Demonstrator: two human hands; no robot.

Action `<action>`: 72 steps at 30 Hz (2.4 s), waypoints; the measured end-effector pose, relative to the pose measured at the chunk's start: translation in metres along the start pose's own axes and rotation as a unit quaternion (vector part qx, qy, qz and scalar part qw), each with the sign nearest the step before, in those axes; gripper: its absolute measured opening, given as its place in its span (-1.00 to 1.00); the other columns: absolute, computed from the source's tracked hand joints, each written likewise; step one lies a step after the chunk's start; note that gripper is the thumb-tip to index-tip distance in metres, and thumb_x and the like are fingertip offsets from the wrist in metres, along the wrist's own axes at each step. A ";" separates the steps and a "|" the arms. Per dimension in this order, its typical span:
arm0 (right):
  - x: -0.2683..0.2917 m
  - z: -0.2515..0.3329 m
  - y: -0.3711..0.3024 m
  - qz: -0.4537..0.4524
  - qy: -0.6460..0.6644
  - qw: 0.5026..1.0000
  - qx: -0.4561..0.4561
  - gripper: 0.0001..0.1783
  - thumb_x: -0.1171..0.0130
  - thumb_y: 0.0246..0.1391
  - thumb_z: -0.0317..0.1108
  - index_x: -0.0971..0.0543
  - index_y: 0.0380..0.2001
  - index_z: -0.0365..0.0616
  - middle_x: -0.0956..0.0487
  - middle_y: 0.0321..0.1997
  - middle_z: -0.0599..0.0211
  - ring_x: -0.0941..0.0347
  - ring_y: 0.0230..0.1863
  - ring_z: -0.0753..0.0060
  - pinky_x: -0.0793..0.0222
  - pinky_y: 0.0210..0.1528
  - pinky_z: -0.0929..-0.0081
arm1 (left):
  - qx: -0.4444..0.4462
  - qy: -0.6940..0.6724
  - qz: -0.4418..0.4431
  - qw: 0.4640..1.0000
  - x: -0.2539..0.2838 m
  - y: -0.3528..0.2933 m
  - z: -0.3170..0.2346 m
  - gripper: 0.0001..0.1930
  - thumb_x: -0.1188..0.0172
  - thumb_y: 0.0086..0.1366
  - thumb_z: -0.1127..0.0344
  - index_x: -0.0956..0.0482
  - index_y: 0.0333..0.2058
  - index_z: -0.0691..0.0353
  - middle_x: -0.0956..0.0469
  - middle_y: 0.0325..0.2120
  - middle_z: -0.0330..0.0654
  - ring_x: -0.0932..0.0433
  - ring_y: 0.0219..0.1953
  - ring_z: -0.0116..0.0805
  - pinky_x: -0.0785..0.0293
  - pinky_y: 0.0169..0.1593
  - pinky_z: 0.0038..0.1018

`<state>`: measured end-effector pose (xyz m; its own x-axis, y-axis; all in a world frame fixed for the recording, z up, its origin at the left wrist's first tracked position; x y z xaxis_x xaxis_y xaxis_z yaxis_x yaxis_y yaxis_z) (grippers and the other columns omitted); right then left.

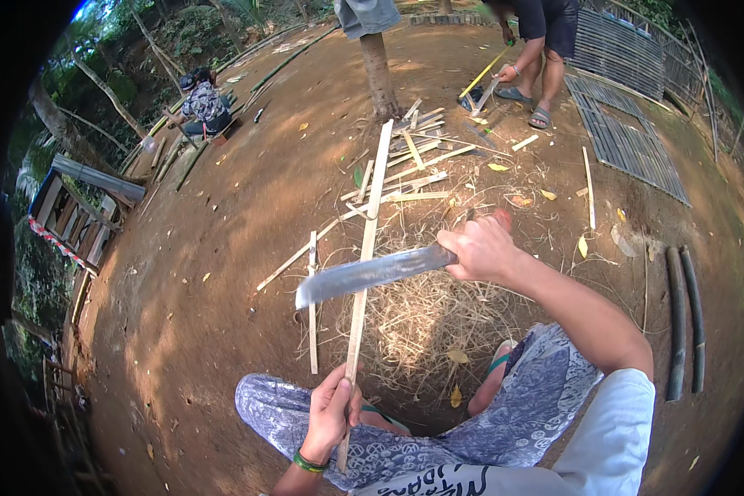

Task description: The person sits on the ground and uses a machete to split long bamboo strips into thinner slats. They hold the bamboo with one hand and strike it with the machete in the other, repeating the process to create multiple thin pieces.

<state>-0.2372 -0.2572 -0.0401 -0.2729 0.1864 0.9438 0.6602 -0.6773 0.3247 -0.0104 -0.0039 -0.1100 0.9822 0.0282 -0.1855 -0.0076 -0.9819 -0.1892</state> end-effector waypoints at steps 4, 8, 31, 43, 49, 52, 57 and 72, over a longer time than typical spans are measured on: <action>0.011 -0.058 0.007 0.025 0.000 0.983 -0.180 -0.90 -0.17 -0.12 -0.28 -0.57 -0.49 -0.01 -0.45 -0.75 0.29 -0.45 -0.70 0.21 -0.48 -0.54 0.14 | 0.028 0.020 0.025 0.999 -0.003 -0.014 0.009 -0.61 0.16 0.56 0.30 -0.34 0.20 0.43 -0.36 -0.63 -0.33 -0.30 -0.71 -0.62 -0.25 -0.60 -0.69; 0.008 -0.012 0.001 0.016 0.007 0.999 -0.047 -0.83 -0.16 -0.08 -0.30 -0.61 -0.39 -0.08 -0.54 -0.69 0.20 -0.57 -0.59 0.07 -0.54 -0.43 0.07 | 0.035 0.009 -0.015 0.999 0.009 -0.014 0.017 -0.61 0.14 0.56 0.28 -0.35 0.19 0.43 -0.37 -0.62 -0.33 -0.30 -0.71 -0.62 -0.25 -0.61 -0.69; 0.016 -0.097 -0.026 -0.088 0.169 0.927 -0.324 -0.73 -0.20 -0.10 -0.22 -0.55 -0.58 -0.25 -0.52 -0.64 0.00 -0.51 -0.52 -0.05 -0.40 -0.33 0.08 | 0.023 -0.050 0.002 0.998 0.008 -0.012 0.025 -0.53 0.13 0.54 0.30 -0.22 0.33 0.35 -0.37 -0.62 -0.29 -0.31 -0.70 -0.58 -0.27 -0.61 -0.68; 0.013 0.012 -0.015 0.049 0.126 0.985 -0.108 -0.79 -0.28 -0.09 -0.18 -0.57 -0.55 -0.07 -0.52 -0.71 0.16 -0.54 -0.58 -0.04 -0.48 -0.43 0.05 | 0.105 -0.383 0.124 0.909 -0.031 0.046 0.002 -0.49 0.28 0.52 0.30 -0.10 0.39 0.21 -0.20 -0.65 -0.34 -0.22 -0.71 -0.53 -0.20 -0.61 -0.62; -0.001 0.066 -0.022 0.133 0.095 0.986 -0.016 -0.73 -0.30 -0.08 -0.13 -0.56 -0.43 -0.07 -0.58 -0.64 0.13 -0.60 -0.52 -0.04 -0.53 -0.40 0.03 | 0.084 -0.386 0.109 0.912 -0.034 0.065 -0.008 -0.50 0.28 0.55 0.21 -0.12 0.38 0.21 -0.21 -0.63 -0.37 -0.20 -0.71 -0.57 -0.15 -0.63 -0.64; 0.007 0.096 -0.030 0.164 0.094 0.982 0.016 -0.74 -0.30 -0.09 -0.16 -0.56 -0.41 -0.09 -0.59 -0.60 0.09 -0.62 -0.47 -0.05 -0.55 -0.37 0.00 | 0.068 -0.327 0.068 0.940 -0.036 0.071 -0.014 -0.51 0.29 0.57 0.16 -0.13 0.38 0.20 -0.20 -0.60 -0.38 -0.18 -0.69 -0.59 -0.13 -0.61 -0.66; 0.005 0.074 -0.021 0.139 0.109 0.984 -0.036 -0.78 -0.30 -0.10 -0.20 -0.58 -0.42 -0.09 -0.58 -0.62 0.07 -0.62 -0.50 -0.05 -0.54 -0.40 0.02 | 0.016 -0.285 0.067 0.956 -0.044 0.068 -0.025 -0.53 0.25 0.56 0.21 -0.16 0.35 0.24 -0.23 -0.61 -0.35 -0.22 -0.70 -0.59 -0.14 -0.64 -0.65; 0.017 0.067 -0.025 0.058 0.107 0.993 0.002 -0.84 -0.26 -0.18 -0.29 -0.56 -0.51 -0.10 -0.54 -0.69 0.12 -0.56 -0.59 -0.02 -0.49 -0.45 0.03 | -0.032 -0.188 0.031 0.981 -0.042 0.067 -0.024 -0.57 0.29 0.59 0.24 -0.25 0.30 0.27 -0.22 -0.65 -0.37 -0.20 -0.70 -0.59 -0.16 -0.59 -0.65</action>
<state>-0.2114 -0.1891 -0.0280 -0.3362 -0.0486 0.9405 0.6982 -0.6831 0.2143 -0.0476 -0.0753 -0.0922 0.8417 0.0242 -0.5394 -0.0405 -0.9934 -0.1077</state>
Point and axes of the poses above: each hand's wrist, its own y-axis towards the middle knuckle, its own x-axis out of the back of the hand, z = x × y, the point moved 7 cm from there along y, towards the middle knuckle
